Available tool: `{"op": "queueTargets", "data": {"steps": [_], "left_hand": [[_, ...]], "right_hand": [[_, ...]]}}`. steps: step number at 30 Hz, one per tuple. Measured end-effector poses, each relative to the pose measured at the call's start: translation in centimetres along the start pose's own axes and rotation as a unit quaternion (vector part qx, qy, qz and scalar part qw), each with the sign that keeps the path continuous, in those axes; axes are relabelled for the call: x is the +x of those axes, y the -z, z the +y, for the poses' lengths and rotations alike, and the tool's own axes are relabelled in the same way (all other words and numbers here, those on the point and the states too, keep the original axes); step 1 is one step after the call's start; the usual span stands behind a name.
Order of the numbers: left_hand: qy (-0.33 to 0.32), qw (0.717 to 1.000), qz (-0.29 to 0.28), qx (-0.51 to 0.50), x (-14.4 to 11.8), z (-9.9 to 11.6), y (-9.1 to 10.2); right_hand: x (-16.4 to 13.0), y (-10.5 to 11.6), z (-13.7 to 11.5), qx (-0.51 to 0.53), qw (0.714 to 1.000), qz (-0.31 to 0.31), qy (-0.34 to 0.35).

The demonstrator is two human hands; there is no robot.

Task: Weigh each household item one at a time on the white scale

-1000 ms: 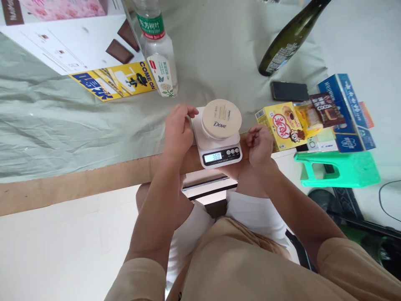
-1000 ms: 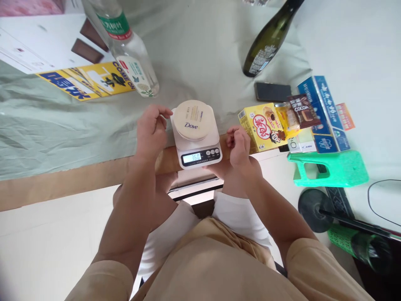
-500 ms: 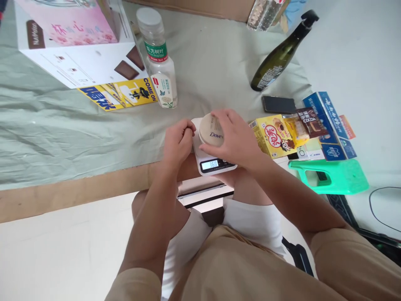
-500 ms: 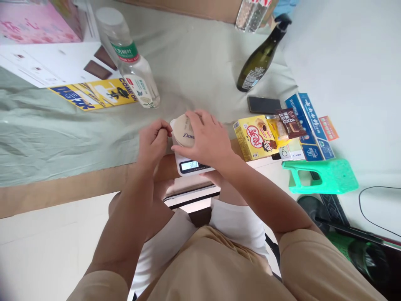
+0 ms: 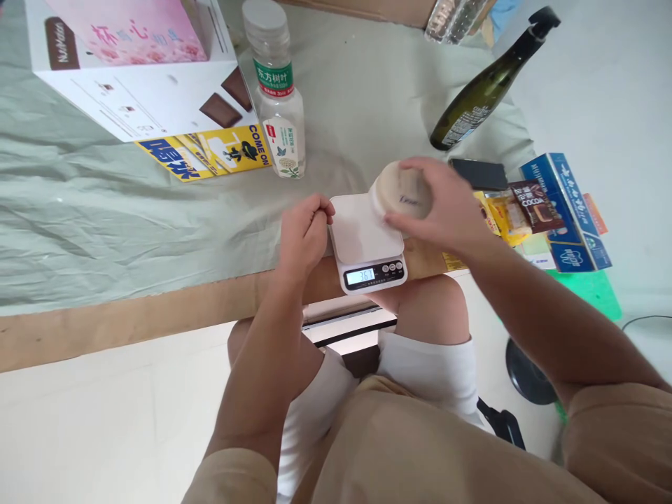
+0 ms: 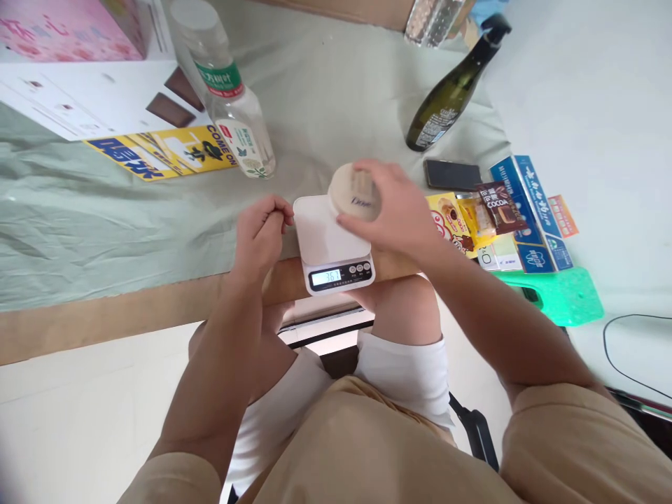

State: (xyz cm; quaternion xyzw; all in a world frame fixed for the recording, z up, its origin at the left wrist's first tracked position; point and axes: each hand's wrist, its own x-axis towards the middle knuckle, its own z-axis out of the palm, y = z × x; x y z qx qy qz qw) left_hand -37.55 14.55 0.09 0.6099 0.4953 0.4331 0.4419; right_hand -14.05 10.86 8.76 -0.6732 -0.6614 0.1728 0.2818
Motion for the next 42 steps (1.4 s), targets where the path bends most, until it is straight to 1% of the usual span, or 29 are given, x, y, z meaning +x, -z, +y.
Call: {"op": "queueTargets", "data": {"steps": [2, 3, 6, 8, 10, 13, 16, 18, 20, 22, 24, 25, 27, 30, 32, 34, 36, 39, 42], "left_hand": [[0.001, 1.0, 0.002, -0.006, 0.0, -0.1, 0.1], [0.001, 1.0, 0.002, -0.008, 0.0, -0.2, 0.1], [0.001, 1.0, 0.004, -0.009, 0.1, -0.2, 0.1], [0.0, 1.0, 0.005, -0.007, 0.2, -0.1, 0.0], [0.002, 1.0, 0.004, -0.005, 0.2, 0.0, -0.1], [0.006, 1.0, 0.003, 0.0, 0.3, 0.1, -0.2], [0.009, 1.0, 0.001, 0.003, 0.3, 0.3, -0.1], [0.009, 1.0, 0.002, 0.006, 0.3, 0.3, -0.1], [0.009, 1.0, 0.005, 0.009, 0.4, 0.3, 0.0], [0.007, 1.0, 0.011, 0.011, 0.5, 0.2, 0.2], [0.007, 1.0, 0.018, 0.011, 0.6, 0.1, 0.3], [0.007, 1.0, 0.021, 0.009, 0.7, 0.0, 0.3], [0.008, 1.0, 0.023, 0.002, 0.7, -0.1, 0.4], [0.006, 1.0, 0.018, -0.016, 0.7, -0.1, 0.4], [0.005, 1.0, 0.009, -0.029, 0.6, -0.1, 0.4], [0.005, 0.999, 0.005, -0.037, 0.6, -0.2, 0.5], [0.005, 0.999, 0.006, -0.044, 0.6, -0.2, 0.6], [0.005, 0.998, 0.009, -0.061, 0.6, -0.1, 0.9], [0.004, 0.998, 0.02, -0.067, 0.7, 0.0, 1.3]], "right_hand": [[1.7, 1.9, 0.8, -0.002, 0.999, 0.043, -0.018], [2.6, 2.8, 1.3, -0.011, 0.998, 0.058, -0.038], [5.2, 4.5, 2.8, -0.057, 0.986, 0.079, -0.137], [6.4, 4.9, 4.0, -0.089, 0.974, 0.079, -0.194], [7.1, 4.8, 5.3, -0.105, 0.965, 0.08, -0.227], [7.5, 4.4, 7.1, -0.101, 0.955, 0.076, -0.267], [7.7, 4.3, 8.3, -0.082, 0.954, 0.075, -0.278], [7.7, 4.4, 8.5, -0.074, 0.953, 0.079, -0.284], [7.6, 4.4, 7.8, -0.064, 0.957, 0.092, -0.266], [7.4, 4.0, 6.1, -0.046, 0.972, 0.104, -0.208], [7.2, 2.8, 3.6, -0.021, 0.988, 0.084, -0.131], [7.3, 1.8, 2.2, -0.009, 0.993, 0.06, -0.098], [7.8, -0.9, -0.9, 0.014, 0.998, 0.002, -0.054], [9.5, -5.8, -4.6, 0.052, 0.996, -0.068, -0.019], [11.0, -8.9, -6.1, 0.097, 0.99, -0.095, -0.025], [12.3, -11.2, -6.9, 0.159, 0.981, -0.106, -0.031], [13.2, -12.6, -7.2, 0.203, 0.973, -0.109, -0.028], [13.7, -13.6, -7.0, 0.205, 0.973, -0.103, -0.032], [13.6, -13.7, -6.2, 0.2, 0.976, -0.069, -0.044]]}}
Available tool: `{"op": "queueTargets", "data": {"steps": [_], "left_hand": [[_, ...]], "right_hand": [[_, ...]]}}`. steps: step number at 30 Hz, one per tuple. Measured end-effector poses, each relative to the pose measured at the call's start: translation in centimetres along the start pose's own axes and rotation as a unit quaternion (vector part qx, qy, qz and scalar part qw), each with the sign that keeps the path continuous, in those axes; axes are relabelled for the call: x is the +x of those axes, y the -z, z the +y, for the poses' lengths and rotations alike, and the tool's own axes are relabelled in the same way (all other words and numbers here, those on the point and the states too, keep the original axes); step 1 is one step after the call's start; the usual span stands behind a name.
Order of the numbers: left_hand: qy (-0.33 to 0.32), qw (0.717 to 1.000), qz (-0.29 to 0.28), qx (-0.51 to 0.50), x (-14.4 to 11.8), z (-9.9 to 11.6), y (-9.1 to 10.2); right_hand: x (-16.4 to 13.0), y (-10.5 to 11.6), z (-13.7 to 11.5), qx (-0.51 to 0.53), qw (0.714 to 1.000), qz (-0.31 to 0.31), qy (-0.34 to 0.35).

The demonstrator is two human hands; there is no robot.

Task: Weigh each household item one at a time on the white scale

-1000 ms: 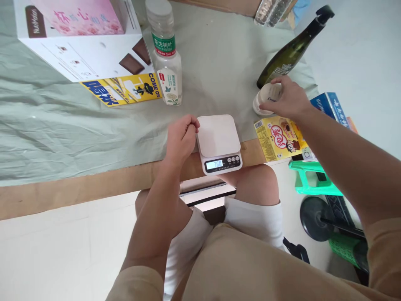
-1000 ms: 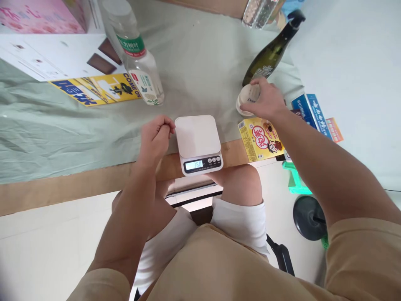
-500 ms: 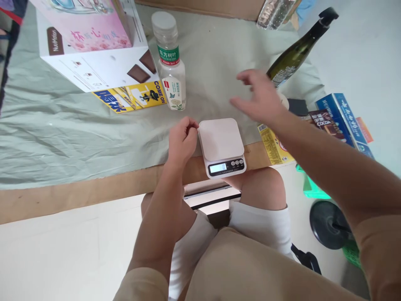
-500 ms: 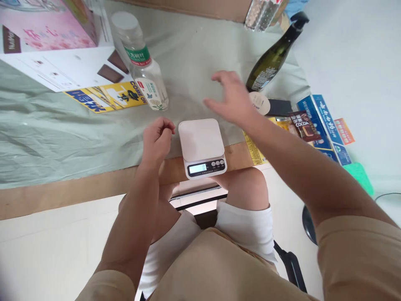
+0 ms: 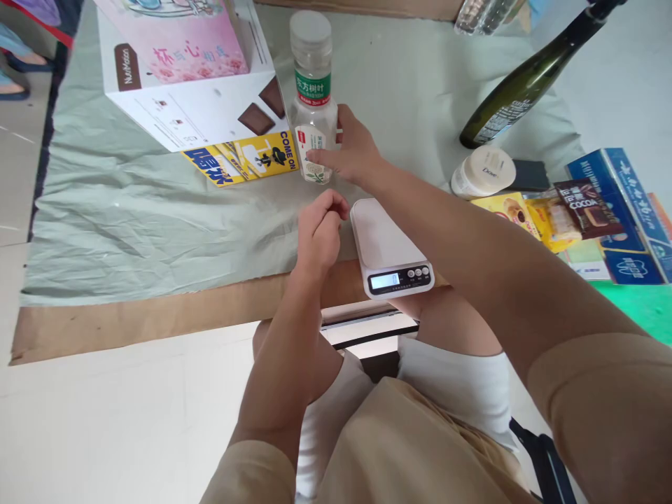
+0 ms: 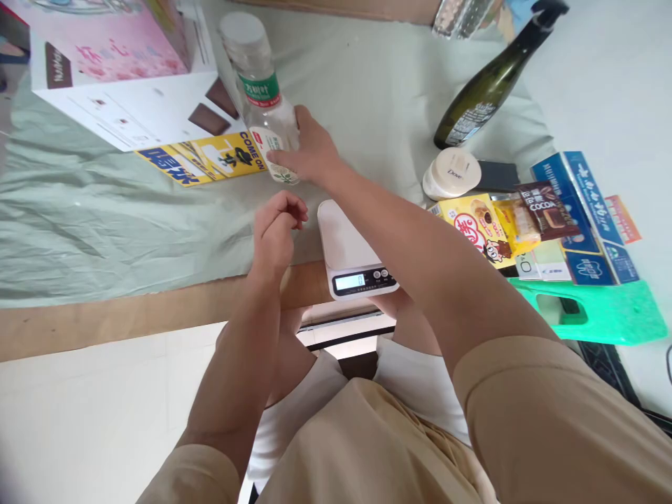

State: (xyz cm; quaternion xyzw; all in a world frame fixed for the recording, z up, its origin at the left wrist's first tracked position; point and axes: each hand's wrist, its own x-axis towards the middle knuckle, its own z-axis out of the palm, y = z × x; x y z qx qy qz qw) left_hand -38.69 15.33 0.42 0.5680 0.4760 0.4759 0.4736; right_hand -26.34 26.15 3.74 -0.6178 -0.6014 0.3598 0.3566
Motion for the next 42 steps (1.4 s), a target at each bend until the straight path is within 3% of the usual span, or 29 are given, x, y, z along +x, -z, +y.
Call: {"op": "queueTargets", "data": {"steps": [5, 10, 14, 18, 21, 25, 31, 37, 39, 42], "left_hand": [[0.001, 0.998, 0.06, -0.016, -0.2, 0.1, 0.3], [0.001, 0.996, 0.072, -0.044, -0.2, 0.1, 0.2], [0.0, 0.997, 0.07, -0.032, -0.1, 0.1, -0.4], [0.001, 0.998, 0.057, -0.032, -0.2, 0.0, -1.2], [-0.002, 0.998, 0.051, -0.031, -0.2, -0.4, -1.5], [-0.02, 0.999, 0.035, -0.016, -0.2, -1.0, -1.6], [-0.12, 0.987, -0.101, 0.036, -0.7, -1.7, -2.1], [-0.135, 0.981, -0.135, 0.045, -0.9, -1.5, -2.5], [-0.137, 0.981, -0.127, 0.045, -0.8, -1.6, -2.4], [-0.136, 0.986, -0.091, 0.041, -0.7, -1.9, -2.3]], "right_hand": [[-2.1, 2.7, 2.0, 0.059, 0.996, 0.062, 0.032], [-8.5, 7.5, 3.2, 0.148, 0.961, 0.201, 0.12], [-14.2, 9.8, 3.8, 0.178, 0.951, 0.208, 0.146], [-17.2, 10.1, 4.7, 0.165, 0.963, 0.179, 0.115], [-17.8, 9.5, 5.7, 0.145, 0.97, 0.17, 0.097], [-17.7, 8.6, 6.9, 0.127, 0.97, 0.166, 0.124], [-16.8, 8.5, 6.8, 0.157, 0.975, 0.082, 0.136], [-16.3, 8.8, 7.2, 0.182, 0.974, 0.022, 0.131], [-16.4, 8.7, 7.5, 0.183, 0.975, 0.037, 0.122], [-17.1, 8.4, 8.3, 0.215, 0.964, 0.109, 0.116]]}}
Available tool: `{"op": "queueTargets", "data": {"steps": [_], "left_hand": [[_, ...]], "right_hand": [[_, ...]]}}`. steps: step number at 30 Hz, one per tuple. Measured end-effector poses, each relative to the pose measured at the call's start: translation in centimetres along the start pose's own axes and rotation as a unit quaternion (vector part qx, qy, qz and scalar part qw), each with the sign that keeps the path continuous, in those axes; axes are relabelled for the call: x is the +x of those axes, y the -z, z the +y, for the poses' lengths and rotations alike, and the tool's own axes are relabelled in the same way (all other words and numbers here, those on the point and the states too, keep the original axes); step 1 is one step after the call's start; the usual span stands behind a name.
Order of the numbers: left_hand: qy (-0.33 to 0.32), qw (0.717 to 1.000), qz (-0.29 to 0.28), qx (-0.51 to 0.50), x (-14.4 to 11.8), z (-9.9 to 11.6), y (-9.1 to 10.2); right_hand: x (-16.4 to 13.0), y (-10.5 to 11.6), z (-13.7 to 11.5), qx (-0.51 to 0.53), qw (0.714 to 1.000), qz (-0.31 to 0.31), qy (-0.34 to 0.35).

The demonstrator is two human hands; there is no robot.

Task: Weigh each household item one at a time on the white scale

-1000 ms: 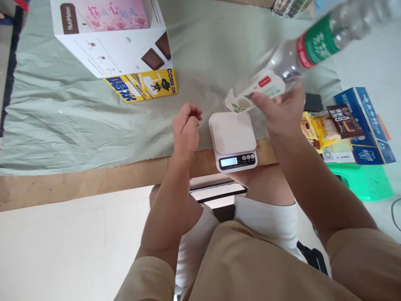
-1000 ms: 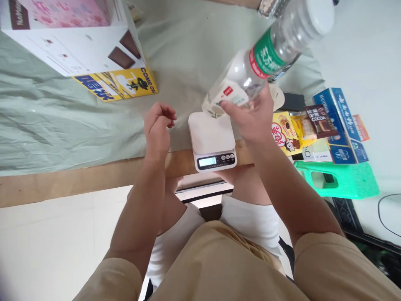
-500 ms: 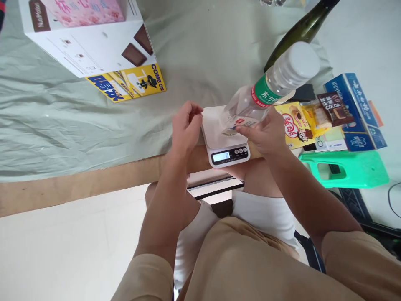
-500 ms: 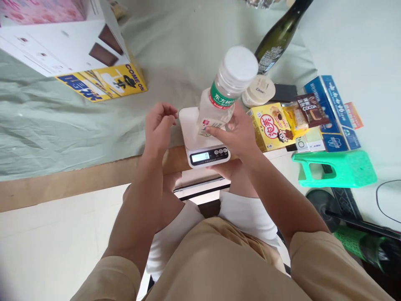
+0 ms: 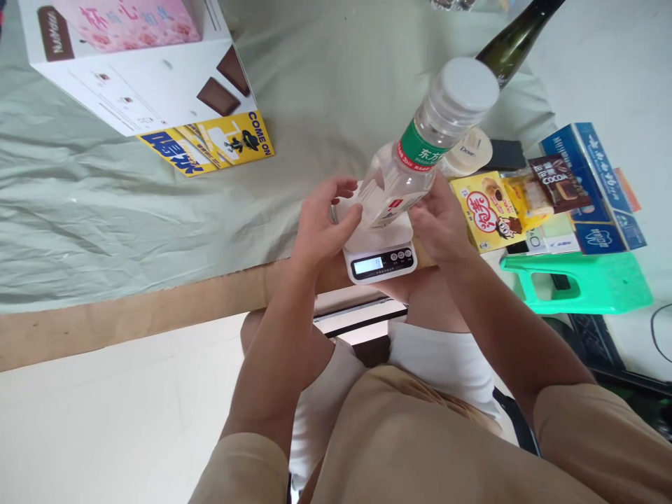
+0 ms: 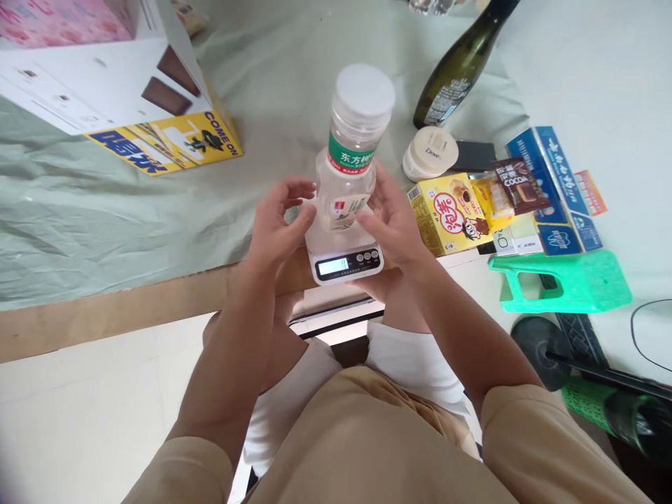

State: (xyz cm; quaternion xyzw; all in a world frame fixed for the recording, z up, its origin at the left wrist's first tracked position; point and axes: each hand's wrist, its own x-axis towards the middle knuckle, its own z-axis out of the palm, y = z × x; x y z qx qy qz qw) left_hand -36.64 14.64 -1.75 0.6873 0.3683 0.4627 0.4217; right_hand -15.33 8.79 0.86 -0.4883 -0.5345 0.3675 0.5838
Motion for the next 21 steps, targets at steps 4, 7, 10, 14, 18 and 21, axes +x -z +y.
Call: {"op": "queueTargets", "data": {"steps": [4, 7, 10, 14, 18, 21], "left_hand": [[0.033, 0.995, 0.09, 0.011, 0.3, -0.7, -0.1], [0.052, 0.988, 0.142, 0.013, 0.7, -1.0, -0.3], [0.057, 0.987, 0.149, -0.01, 0.8, -1.1, -0.4], [0.054, 0.987, 0.148, -0.033, 0.7, -1.2, -0.1], [0.041, 0.986, 0.158, -0.025, 0.7, -0.8, 0.3], [0.056, 0.988, 0.138, -0.051, 0.6, 0.1, 0.3]], "right_hand": [[-2.0, 0.2, 1.4, 0.032, 0.983, 0.18, -0.025], [-3.2, 0.4, 2.8, 0.052, 0.969, 0.234, -0.064], [-3.4, 0.4, 3.6, 0.073, 0.963, 0.243, -0.088], [-3.0, 0.6, 3.8, 0.11, 0.954, 0.253, -0.114], [-2.9, 0.7, 3.7, 0.129, 0.951, 0.252, -0.121], [-3.0, 0.8, 3.7, 0.131, 0.953, 0.251, -0.11]]}}
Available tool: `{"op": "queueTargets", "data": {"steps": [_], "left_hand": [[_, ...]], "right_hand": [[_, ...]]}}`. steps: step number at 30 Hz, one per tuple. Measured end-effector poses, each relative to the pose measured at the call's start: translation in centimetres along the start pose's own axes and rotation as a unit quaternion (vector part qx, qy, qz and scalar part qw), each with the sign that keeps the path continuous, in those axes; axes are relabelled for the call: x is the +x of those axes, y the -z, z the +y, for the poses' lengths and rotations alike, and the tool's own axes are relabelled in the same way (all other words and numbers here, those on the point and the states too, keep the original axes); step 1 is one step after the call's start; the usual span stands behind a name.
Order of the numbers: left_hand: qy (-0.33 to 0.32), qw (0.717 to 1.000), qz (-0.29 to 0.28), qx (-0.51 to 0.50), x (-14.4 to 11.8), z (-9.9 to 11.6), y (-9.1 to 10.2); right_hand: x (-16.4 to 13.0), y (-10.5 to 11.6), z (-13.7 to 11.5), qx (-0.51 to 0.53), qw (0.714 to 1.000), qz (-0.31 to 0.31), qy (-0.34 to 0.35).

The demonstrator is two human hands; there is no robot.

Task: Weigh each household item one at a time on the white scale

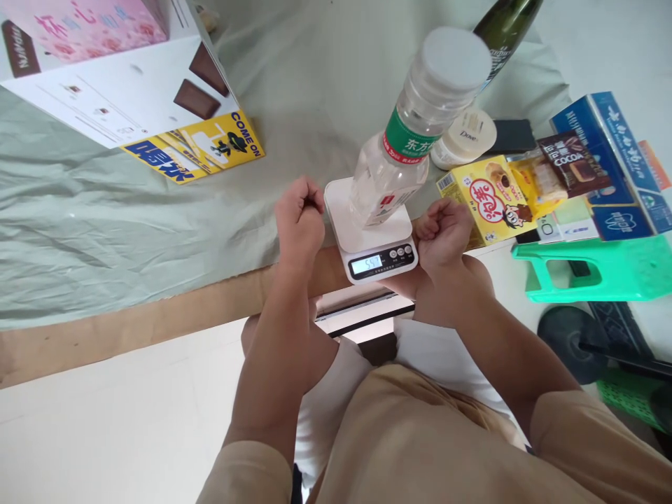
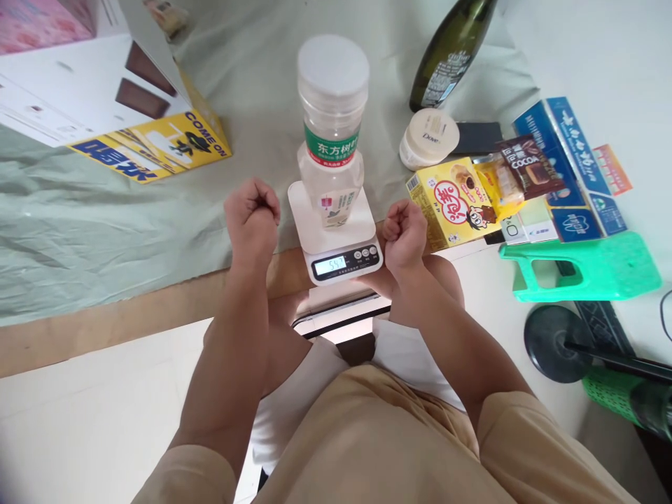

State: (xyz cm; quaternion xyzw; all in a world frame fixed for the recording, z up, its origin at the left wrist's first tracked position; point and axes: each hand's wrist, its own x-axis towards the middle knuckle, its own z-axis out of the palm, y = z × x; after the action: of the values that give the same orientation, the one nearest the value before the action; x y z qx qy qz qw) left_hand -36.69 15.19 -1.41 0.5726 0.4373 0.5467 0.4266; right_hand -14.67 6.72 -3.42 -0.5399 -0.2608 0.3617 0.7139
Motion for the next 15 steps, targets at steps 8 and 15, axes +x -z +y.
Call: {"op": "queueTargets", "data": {"steps": [8, 15], "left_hand": [[0.01, 1.0, 0.003, 0.004, -0.1, 0.1, -0.4], [0.016, 0.998, 0.032, 0.048, 0.1, -0.2, -0.2]], "right_hand": [[0.1, 0.0, 0.3, -0.019, 1.0, -0.003, 0.001], [0.7, 0.7, 1.1, -0.041, 0.999, -0.015, -0.007]]}}
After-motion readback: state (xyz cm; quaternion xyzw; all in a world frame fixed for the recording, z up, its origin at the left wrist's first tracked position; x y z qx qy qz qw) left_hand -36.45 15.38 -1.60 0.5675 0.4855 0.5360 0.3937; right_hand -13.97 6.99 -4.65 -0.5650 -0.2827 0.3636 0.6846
